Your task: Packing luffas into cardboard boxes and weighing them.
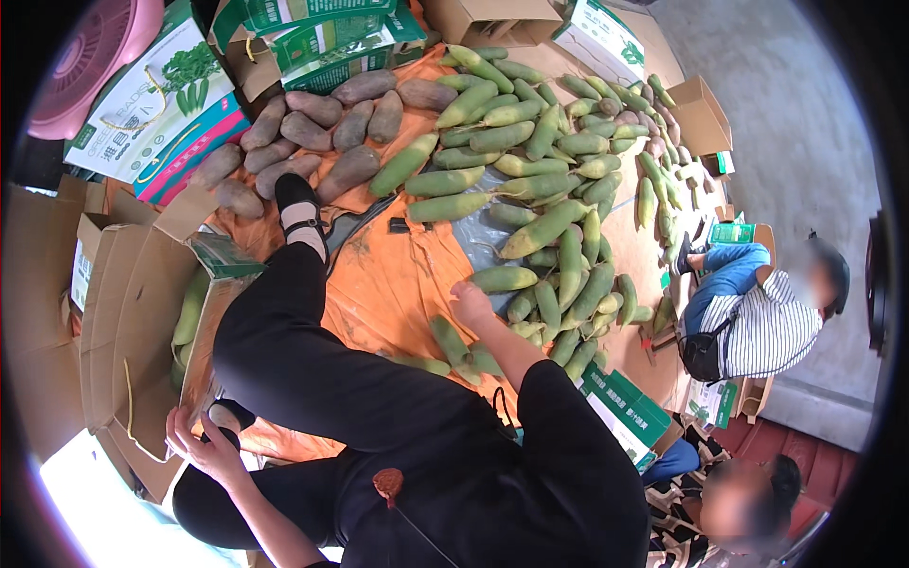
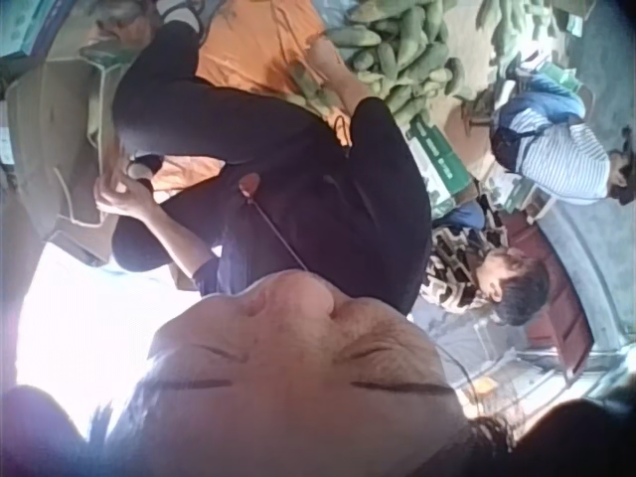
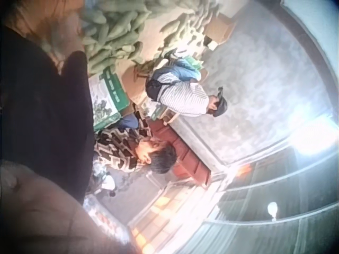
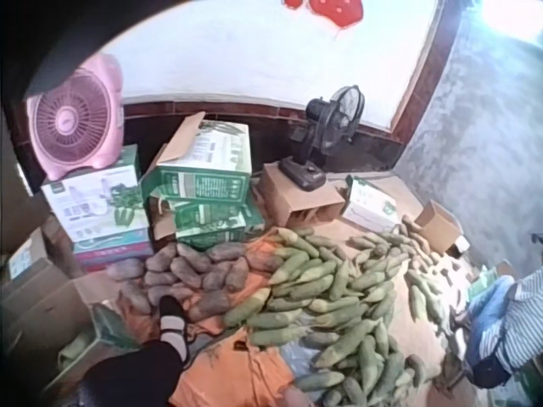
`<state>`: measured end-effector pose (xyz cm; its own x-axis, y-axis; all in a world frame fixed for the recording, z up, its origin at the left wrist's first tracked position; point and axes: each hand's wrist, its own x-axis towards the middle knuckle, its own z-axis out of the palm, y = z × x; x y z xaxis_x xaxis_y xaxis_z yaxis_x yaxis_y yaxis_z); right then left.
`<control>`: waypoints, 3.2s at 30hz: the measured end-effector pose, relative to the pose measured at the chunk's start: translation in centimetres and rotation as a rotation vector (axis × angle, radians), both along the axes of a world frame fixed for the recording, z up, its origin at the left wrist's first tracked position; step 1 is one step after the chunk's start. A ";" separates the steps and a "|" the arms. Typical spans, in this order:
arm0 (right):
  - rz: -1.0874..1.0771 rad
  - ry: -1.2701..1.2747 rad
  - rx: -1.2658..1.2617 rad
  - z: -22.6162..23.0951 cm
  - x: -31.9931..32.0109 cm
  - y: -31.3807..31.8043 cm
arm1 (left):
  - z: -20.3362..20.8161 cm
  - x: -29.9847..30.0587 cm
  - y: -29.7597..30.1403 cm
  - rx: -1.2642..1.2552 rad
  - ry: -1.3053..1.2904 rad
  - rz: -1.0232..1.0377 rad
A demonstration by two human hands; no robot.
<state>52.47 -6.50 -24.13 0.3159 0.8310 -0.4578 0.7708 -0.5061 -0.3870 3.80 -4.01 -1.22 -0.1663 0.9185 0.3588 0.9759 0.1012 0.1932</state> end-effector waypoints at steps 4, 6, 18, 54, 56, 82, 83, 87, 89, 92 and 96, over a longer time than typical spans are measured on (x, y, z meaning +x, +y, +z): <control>0.080 -0.174 -0.140 1.0 2.0 3.0 | 0.3 0.5 0.2 0.007 0.017 -0.005; 0.171 -0.400 -0.194 0.9 3.3 4.1 | 0.1 0.4 0.1 0.011 -0.003 0.004; 0.411 -0.613 -0.414 0.5 6.8 7.3 | -0.3 -0.5 -0.5 -0.015 0.037 0.024; 0.219 0.067 -0.116 -2.3 -1.7 -2.6 | 1.0 0.7 0.3 0.030 -0.032 -0.011; 0.160 0.127 -0.118 -1.6 -2.3 -2.2 | 0.9 0.5 0.2 0.029 -0.038 -0.007; -0.133 0.107 0.058 1.8 1.0 -0.2 | 0.9 0.1 -0.1 0.039 -0.018 -0.024; -0.153 0.094 0.121 1.3 1.6 -0.2 | 0.7 0.0 0.0 0.035 -0.016 -0.025; -0.044 0.053 0.038 -1.5 2.9 -2.9 | 0.4 0.1 0.2 0.033 -0.015 -0.038; 0.062 0.102 0.074 -3.4 4.0 -5.5 | 0.0 0.8 0.8 0.032 -0.030 -0.050; 0.097 0.124 -0.382 0.6 -0.6 -4.1 | 0.2 -0.4 -0.2 0.058 -0.004 -0.039; -0.019 0.174 -0.390 0.9 -2.1 -5.0 | -0.1 -0.5 -0.4 0.043 -0.003 -0.045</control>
